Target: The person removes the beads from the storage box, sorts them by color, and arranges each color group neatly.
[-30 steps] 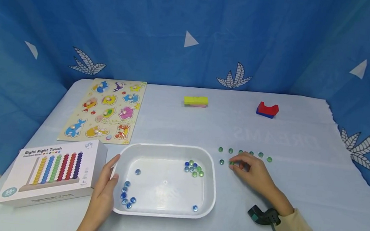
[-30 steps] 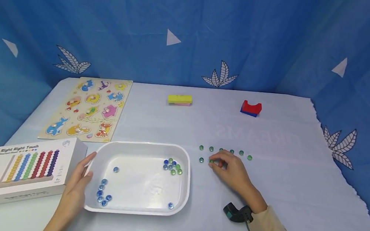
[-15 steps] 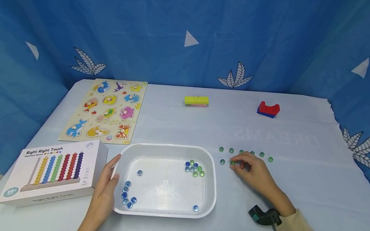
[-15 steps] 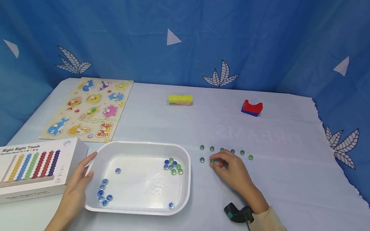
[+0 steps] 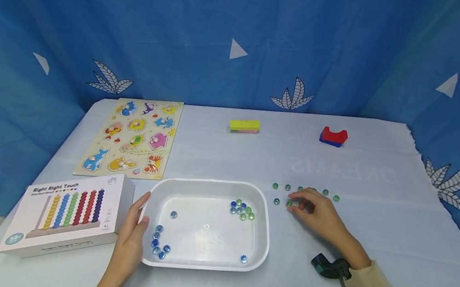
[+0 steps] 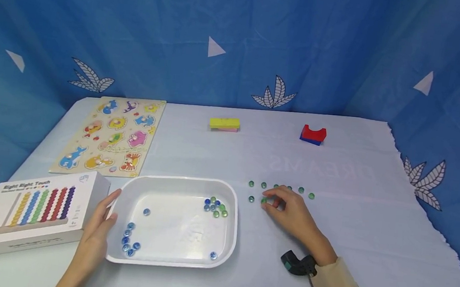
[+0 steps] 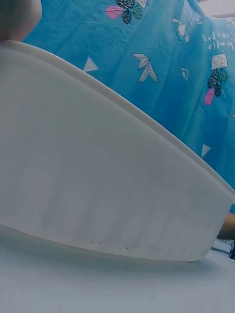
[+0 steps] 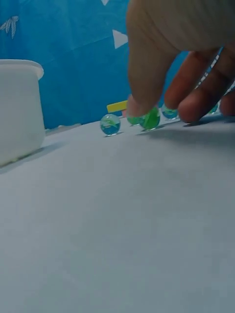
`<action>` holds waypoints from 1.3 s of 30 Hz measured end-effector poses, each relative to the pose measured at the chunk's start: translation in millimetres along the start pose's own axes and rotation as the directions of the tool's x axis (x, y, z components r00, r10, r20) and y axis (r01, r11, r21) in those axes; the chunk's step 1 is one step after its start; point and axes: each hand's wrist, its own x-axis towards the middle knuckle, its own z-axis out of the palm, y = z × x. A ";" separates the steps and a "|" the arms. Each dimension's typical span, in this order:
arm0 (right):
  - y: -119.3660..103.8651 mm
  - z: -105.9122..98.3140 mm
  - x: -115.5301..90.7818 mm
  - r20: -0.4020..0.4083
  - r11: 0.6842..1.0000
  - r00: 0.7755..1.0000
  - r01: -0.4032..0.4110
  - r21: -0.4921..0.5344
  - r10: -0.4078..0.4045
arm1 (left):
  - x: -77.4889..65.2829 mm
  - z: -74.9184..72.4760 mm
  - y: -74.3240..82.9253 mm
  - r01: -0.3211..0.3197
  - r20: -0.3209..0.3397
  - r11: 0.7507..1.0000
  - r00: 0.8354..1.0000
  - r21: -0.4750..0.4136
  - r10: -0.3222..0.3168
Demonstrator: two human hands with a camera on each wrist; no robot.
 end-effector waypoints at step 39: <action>-99.7 -16.6 11.5 0.085 0.963 0.986 0.119 0.243 -0.143 | 10.7 -26.5 24.6 0.228 0.112 0.972 0.969 -0.058 -0.221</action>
